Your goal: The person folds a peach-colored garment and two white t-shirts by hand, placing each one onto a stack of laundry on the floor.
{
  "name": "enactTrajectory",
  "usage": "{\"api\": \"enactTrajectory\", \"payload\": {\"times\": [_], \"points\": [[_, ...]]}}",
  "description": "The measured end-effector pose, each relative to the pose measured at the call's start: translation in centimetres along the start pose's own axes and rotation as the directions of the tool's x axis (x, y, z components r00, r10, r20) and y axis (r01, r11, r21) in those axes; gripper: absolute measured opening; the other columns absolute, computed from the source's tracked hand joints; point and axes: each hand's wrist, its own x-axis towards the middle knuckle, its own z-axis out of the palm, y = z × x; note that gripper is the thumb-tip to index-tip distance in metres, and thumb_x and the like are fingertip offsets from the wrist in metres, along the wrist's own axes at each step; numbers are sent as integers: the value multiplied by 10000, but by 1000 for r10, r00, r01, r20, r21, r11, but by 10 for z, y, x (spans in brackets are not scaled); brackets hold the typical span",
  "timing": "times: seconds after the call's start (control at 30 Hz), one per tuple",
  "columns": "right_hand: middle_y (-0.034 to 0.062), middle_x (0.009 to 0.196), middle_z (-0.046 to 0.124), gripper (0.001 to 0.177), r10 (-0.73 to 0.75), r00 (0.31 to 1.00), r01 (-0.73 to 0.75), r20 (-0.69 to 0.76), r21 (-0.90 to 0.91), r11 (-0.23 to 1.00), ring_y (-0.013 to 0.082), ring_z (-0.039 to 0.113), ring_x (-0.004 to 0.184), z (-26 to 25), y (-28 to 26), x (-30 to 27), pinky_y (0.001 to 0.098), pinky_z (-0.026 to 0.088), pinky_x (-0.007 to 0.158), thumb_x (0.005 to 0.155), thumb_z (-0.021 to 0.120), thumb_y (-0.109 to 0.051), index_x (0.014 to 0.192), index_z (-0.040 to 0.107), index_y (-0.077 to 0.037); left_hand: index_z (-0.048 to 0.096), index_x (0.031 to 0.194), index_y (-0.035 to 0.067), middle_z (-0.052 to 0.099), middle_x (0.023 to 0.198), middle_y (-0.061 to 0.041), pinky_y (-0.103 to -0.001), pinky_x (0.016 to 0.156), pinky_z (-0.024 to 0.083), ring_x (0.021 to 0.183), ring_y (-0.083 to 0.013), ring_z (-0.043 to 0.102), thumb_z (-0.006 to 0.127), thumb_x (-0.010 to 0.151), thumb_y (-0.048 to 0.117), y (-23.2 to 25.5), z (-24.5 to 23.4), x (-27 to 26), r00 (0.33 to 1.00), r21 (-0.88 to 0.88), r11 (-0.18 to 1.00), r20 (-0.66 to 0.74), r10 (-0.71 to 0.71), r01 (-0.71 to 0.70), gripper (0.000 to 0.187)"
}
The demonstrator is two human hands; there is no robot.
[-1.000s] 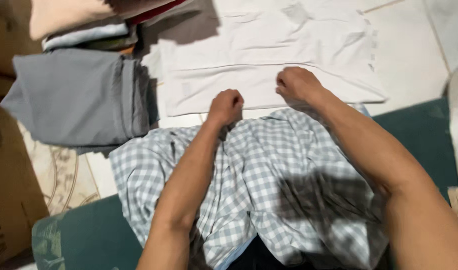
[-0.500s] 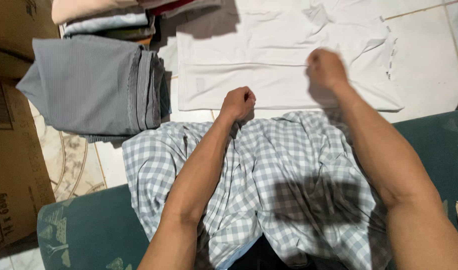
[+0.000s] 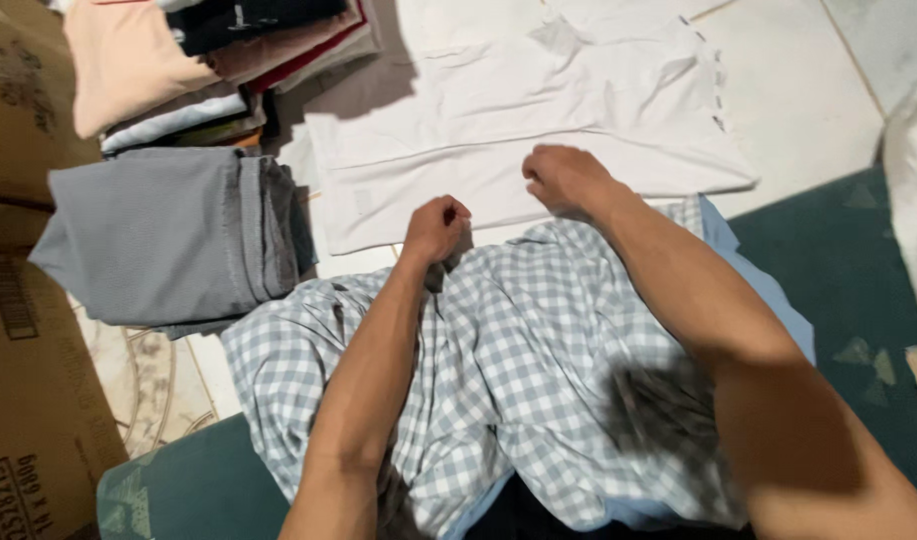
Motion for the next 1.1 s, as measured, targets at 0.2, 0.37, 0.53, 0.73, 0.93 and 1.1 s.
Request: {"api": "enactTrajectory", "payload": {"times": [0.2, 0.37, 0.53, 0.73, 0.93, 1.1], "points": [[110, 1129, 657, 192, -60, 994, 74, 96, -145, 987, 339, 631, 1058, 7, -17, 1, 479, 523, 869, 962, 610, -214, 1043, 690, -60, 737, 917, 96, 752, 852, -89, -365, 755, 570, 798, -242, 723, 723, 853, 190, -2, -3, 6, 999, 56, 998, 28, -23, 22, 115], [181, 1033, 702, 179, 30, 999, -31, 39, 32, 999, 386, 662, 981, 14, 10, 13, 472, 529, 864, 931, 609, -184, 997, 723, -62, 736, 894, 102, 761, 822, -70, -338, 732, 569, 768, -214, 731, 739, 811, 199, -6, -2, 14, 992, -37, 992, 14, -124, 125, 128], [185, 1035, 717, 169, 153, 961, -122, -228, 146, 982, 315, 687, 952, 6, 114, 27, 424, 542, 848, 909, 708, -118, 1050, 717, -25, 744, 906, 105, 762, 817, -71, -327, 724, 573, 755, -198, 727, 743, 816, 203, -16, -2, 14, 995, -96, 990, 9, -102, 102, 133], [95, 992, 632, 218, 414, 214, -59, -885, 411, 910, 182, 598, 876, -49, 280, 3, 324, 580, 842, 976, 809, 41, 931, 613, -44, 769, 918, 107, 767, 842, -76, -319, 736, 577, 775, -190, 730, 748, 813, 201, -32, 6, 17, 1000, -69, 997, -10, -17, 16, 142], [129, 1102, 674, 203, 653, 542, -465, -529, 458, 757, 240, 649, 1016, -33, 313, -57, 350, 564, 922, 955, 734, -10, 1133, 653, -65, 770, 931, 102, 774, 863, -67, -313, 754, 578, 802, -178, 736, 735, 832, 211, -19, 0, 17, 998, -3, 998, 3, -58, 58, 152], [162, 1213, 716, 403, 705, 679, -571, -205, 456, 683, 297, 700, 1156, 1, 283, -42, 376, 547, 1002, 935, 658, -61, 1336, 693, -86, 764, 944, 86, 768, 863, -65, -305, 757, 565, 801, -168, 721, 727, 850, 199, 2, -5, 13, 996, 33, 995, 2, -90, 90, 152]]}}
